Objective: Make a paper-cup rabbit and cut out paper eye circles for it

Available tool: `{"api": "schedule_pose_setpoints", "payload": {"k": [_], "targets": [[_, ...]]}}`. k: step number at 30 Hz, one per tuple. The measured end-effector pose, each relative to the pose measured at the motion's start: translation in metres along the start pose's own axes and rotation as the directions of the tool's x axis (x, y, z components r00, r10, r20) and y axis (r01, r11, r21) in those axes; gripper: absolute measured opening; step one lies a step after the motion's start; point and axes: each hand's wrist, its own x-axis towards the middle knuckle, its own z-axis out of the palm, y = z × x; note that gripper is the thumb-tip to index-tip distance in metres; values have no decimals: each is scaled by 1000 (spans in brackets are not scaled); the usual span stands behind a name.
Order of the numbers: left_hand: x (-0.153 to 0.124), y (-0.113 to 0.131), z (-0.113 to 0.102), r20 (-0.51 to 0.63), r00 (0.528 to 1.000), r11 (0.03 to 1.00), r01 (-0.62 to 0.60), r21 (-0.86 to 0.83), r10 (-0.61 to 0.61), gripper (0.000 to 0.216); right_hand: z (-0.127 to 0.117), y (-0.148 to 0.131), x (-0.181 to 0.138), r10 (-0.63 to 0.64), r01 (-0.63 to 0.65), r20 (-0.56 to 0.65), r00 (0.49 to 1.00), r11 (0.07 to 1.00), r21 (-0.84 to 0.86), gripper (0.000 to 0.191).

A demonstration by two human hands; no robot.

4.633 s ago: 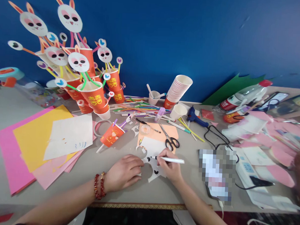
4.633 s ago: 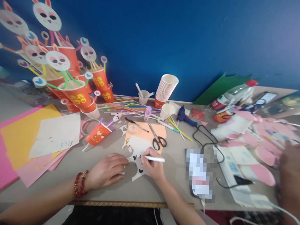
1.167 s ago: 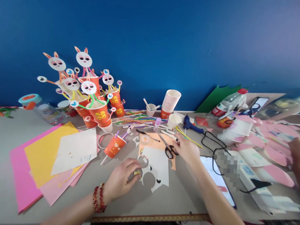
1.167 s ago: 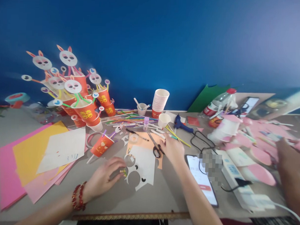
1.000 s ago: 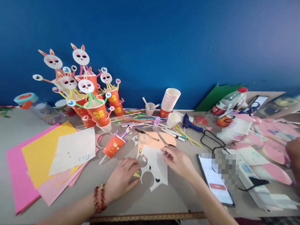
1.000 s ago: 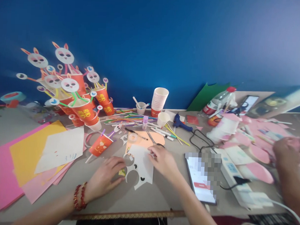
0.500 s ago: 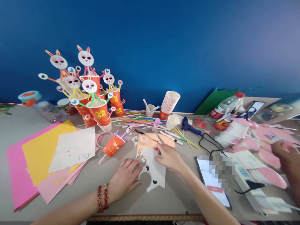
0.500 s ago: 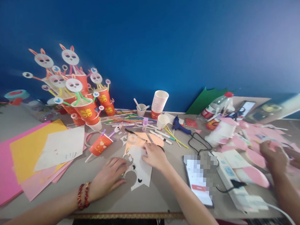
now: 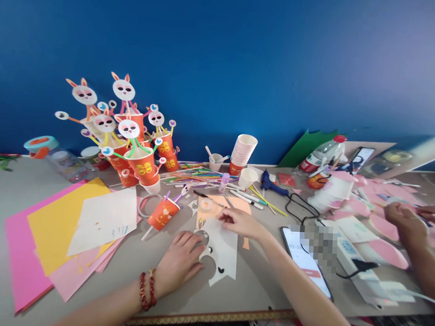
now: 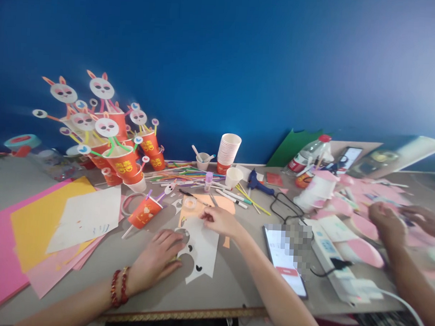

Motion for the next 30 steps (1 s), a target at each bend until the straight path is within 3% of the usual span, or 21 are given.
{"api": "schedule_pose_setpoints", "payload": {"k": [6,10,12,15,17,18,21,22,27,30], "targets": [[-6,-7,-24,-52,998,969,9,-246,-23,36,-10,17,-4,-62,50,32,998,958,284,9],[-8,-11,-42,-160,977,863,45,-504,-144,42,-10,20,-9,-63,66,-23,998,897,437,22],[-6,-13,-47,-239,942,729,8,-684,-235,46,-5,17,-13,-55,83,-72,996,870,486,27],[-1,-17,-47,-314,851,429,-119,-895,-420,60,11,8,-20,-13,104,-159,987,807,581,31],[0,-21,-42,-298,808,283,-169,-944,-508,66,27,2,-27,71,105,-218,973,707,699,34],[-2,-22,-38,-265,811,240,-159,-958,-522,68,36,0,-30,115,103,-236,965,659,745,35],[-10,-22,-23,-122,848,210,-14,-978,-516,70,58,-5,-40,197,72,-203,959,522,850,32],[-12,-20,-18,-97,838,226,32,-974,-537,69,64,-7,-43,207,75,-208,956,512,856,31],[-8,-1,-5,66,853,220,207,-953,-518,63,78,-16,-54,223,68,-231,947,563,824,31],[-3,7,-5,79,842,252,247,-935,-534,51,84,-20,-57,210,64,-221,952,572,818,33]]}}
